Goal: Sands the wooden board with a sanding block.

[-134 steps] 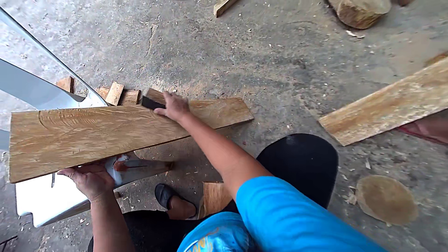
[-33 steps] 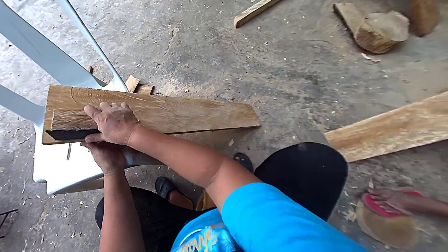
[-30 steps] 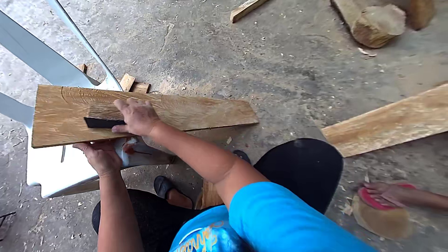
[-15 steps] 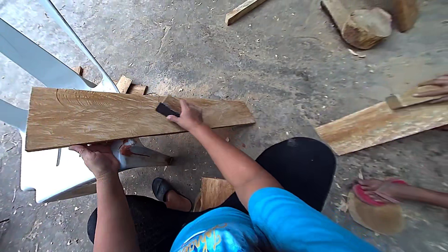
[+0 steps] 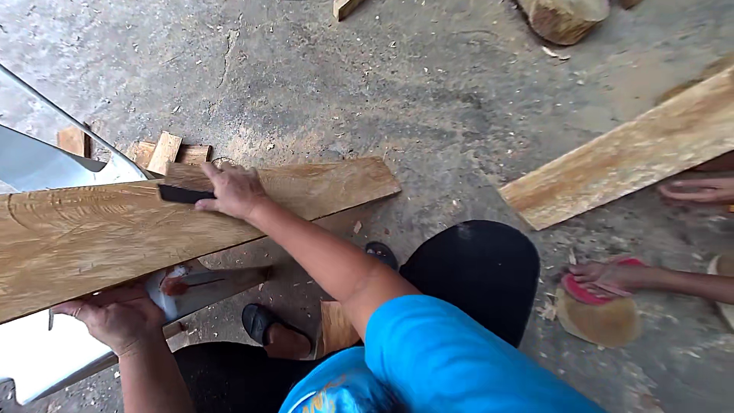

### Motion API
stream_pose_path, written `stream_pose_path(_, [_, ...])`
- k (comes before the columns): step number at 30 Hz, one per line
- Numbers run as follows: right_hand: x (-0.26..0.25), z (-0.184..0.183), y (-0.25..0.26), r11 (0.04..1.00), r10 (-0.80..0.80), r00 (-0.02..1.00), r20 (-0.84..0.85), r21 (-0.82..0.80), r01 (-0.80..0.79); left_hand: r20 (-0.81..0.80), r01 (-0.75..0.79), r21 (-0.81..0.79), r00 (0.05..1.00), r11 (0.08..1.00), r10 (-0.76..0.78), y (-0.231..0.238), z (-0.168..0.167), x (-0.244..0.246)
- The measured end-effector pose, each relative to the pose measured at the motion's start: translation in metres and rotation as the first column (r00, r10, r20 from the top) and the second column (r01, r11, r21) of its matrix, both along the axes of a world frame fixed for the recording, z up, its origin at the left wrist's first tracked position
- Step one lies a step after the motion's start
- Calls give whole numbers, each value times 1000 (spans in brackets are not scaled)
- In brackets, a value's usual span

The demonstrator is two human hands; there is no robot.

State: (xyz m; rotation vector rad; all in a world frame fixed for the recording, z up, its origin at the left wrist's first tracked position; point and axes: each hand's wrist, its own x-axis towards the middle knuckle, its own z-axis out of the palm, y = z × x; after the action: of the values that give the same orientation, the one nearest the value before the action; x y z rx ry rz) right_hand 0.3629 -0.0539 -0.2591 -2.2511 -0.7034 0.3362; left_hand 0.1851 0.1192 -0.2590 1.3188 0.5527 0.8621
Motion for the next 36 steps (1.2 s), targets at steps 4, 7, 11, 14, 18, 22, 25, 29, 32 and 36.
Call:
stream_pose_path(4, [33, -89, -93, 933, -332, 932, -146, -193, 303, 28, 15, 15, 999, 1000, -15, 0, 0, -1])
stream_pose_path(7, [46, -130, -141, 848, -505, 821, -267, -330, 415, 47, 18, 11, 999, 1000, -19, 1, -2, -1])
stream_pose_path(11, [37, -124, -131, 848, -512, 813, -277, -312, 427, 52, 36, 17, 998, 999, -37, 1, -1, 0])
stream_pose_path(14, [-1, -82, -75, 930, -360, 924, -132, -135, 343, 34, 37, 25, 999, 999, -38, 2, -1, 0])
stream_pose_path(18, [-61, -3, -2, 995, 12, 998, 60, 93, -18, 21, 17, 21, 1000, 1000, -18, 4, -2, -1])
stream_pose_path(22, [-65, 10, -3, 978, 190, 974, 120, 59, -198, 19, 0, 28, 1000, 1000, -1, 4, -1, 0])
stream_pose_path(25, [-50, -22, -47, 998, 49, 998, 39, 37, -50, 44, -1, 15, 999, 1000, 0, 8, -5, 0])
stream_pose_path(29, [-23, -92, -121, 966, -237, 965, -111, -129, 222, 50, 8, 7, 999, 1000, -8, 6, -4, 0])
stream_pose_path(32, [-8, -133, -166, 895, -419, 882, -214, -259, 363, 45, -3, -10, 999, 1000, 3, 0, -1, 3])
stream_pose_path(36, [2, -153, -196, 784, -609, 717, -337, -394, 480, 35, -7, -9, 999, 1000, 7, -6, 3, 6])
